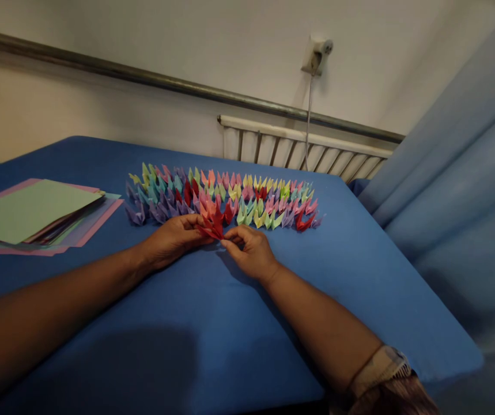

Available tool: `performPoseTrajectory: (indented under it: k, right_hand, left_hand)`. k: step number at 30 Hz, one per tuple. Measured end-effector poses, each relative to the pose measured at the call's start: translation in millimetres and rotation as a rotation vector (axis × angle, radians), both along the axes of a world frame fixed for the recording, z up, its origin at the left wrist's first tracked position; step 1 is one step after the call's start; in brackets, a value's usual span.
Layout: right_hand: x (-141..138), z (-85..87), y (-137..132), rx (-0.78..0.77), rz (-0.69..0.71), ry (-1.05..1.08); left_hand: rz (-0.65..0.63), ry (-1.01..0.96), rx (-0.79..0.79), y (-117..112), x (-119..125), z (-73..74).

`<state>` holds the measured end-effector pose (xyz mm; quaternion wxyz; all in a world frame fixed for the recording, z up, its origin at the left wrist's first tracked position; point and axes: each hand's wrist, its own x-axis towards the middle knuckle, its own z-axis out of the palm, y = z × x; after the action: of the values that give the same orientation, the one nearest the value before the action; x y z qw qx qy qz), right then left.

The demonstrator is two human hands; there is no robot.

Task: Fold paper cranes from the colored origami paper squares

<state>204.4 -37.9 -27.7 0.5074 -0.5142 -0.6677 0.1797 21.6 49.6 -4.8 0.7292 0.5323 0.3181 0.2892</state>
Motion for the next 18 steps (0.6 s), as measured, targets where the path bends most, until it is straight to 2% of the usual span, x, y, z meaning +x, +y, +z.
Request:
performPoseTrajectory:
  k: [9,14,18]
  right_hand:
    - [0.9,-2.2,0.8,0.029,-0.004,-0.085]
    - [1.1,-2.8,0.8,-0.017,-0.016,-0.004]
    - [1.5,-0.7,0.8,0.046,-0.027,-0.015]
  left_hand:
    - [0.001,0.066,0.112,-2.5,1.6,0.4]
    - [0.061,0.143,0.287,-0.7,2.4,-3.2]
    - [0.002,0.204,0.407,-0.3,2.8,-9.3]
